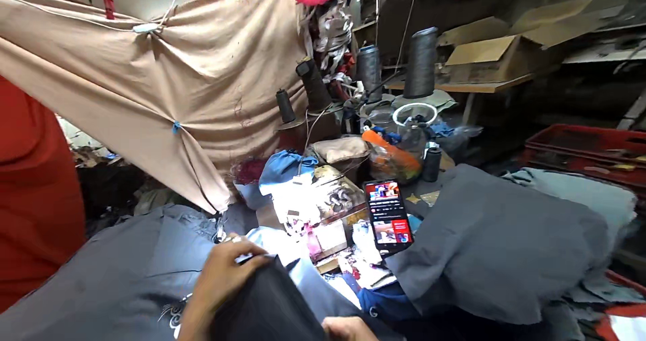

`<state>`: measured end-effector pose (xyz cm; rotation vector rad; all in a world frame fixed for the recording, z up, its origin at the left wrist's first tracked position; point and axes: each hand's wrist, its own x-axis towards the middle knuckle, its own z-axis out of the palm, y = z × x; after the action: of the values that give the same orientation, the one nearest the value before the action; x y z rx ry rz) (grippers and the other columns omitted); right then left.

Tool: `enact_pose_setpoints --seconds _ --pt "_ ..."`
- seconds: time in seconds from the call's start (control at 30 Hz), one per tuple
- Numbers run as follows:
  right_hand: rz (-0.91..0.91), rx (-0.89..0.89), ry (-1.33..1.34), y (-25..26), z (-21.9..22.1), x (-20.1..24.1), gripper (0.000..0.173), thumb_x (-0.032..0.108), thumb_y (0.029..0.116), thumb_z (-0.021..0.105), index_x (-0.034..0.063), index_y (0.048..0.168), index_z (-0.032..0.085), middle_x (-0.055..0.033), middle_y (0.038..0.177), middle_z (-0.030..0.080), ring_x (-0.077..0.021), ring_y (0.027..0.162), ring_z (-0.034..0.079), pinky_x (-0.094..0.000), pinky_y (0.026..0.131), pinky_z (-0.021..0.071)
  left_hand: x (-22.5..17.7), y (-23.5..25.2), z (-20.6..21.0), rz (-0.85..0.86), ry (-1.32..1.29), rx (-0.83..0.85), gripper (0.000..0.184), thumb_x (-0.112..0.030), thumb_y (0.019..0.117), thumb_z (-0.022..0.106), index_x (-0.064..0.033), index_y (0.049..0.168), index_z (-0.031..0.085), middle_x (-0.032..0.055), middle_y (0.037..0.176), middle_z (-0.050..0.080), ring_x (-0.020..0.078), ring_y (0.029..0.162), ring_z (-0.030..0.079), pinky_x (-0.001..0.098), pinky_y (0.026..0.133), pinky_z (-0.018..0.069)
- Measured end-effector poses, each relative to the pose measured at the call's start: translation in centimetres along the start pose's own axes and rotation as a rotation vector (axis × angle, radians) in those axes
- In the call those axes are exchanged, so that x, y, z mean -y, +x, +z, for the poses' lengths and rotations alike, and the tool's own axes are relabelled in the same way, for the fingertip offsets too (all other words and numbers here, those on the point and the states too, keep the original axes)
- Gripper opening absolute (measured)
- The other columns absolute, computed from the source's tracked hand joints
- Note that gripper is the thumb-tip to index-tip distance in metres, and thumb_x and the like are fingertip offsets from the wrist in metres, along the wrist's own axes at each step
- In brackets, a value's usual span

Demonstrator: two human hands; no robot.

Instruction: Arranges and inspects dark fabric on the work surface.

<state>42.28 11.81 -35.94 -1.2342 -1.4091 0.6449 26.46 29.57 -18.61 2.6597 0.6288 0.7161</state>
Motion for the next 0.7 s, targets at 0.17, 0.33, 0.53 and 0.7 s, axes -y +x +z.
enact_pose_setpoints --seconds 0.17,0.33,0.53,0.7 --pt "0.404 -0.006 -0.13 2.0 -0.2 -8.0 0.035 0.025 0.0948 0.071 -0.0097 0.094 0.069 -0.0213 0.082 0.067 -0.0304 0.079 0.065 -0.0499 0.079 0.0525 7.6 4.1 9.6 -0.208 -0.036 0.139 0.033 -0.031 0.0923 0.071 -0.0011 0.104 0.078 0.0168 0.109 0.074 0.028 0.106 0.068 0.0465 0.101 0.0499" --pt "0.308 -0.207 -0.036 4.8 -0.1 -8.1 0.032 0.024 0.0905 0.074 -0.0019 0.109 0.071 -0.0116 0.092 0.07 -0.0154 0.078 0.065 -0.035 0.077 0.0556 8.5 3.1 10.8 -0.156 -0.081 0.091 0.027 -0.029 0.0932 0.071 -0.0049 0.101 0.078 0.0112 0.107 0.075 0.0224 0.108 0.069 0.0443 0.103 0.0511" --pt "0.104 -0.505 -0.017 7.6 0.5 -7.4 0.022 0.025 0.09 0.073 0.0029 0.088 0.075 -0.0038 0.084 0.071 -0.0063 0.079 0.066 -0.0258 0.075 0.0554 7.5 2.5 9.3 -0.007 -0.092 -0.069 0.019 -0.021 0.0931 0.069 -0.0064 0.1 0.079 0.0079 0.1 0.076 0.0159 0.095 0.072 0.0365 0.09 0.0585" --pt "0.172 -0.505 -0.074 8.7 -0.4 -7.7 0.027 0.025 0.0859 0.077 -0.0014 0.089 0.072 -0.0122 0.092 0.069 -0.0165 0.085 0.066 -0.0328 0.08 0.0552 6.9 4.6 11.4 -0.152 -0.094 -0.102 0.017 -0.023 0.0893 0.075 -0.0086 0.095 0.08 0.0067 0.099 0.076 0.017 0.097 0.071 0.0373 0.092 0.056"
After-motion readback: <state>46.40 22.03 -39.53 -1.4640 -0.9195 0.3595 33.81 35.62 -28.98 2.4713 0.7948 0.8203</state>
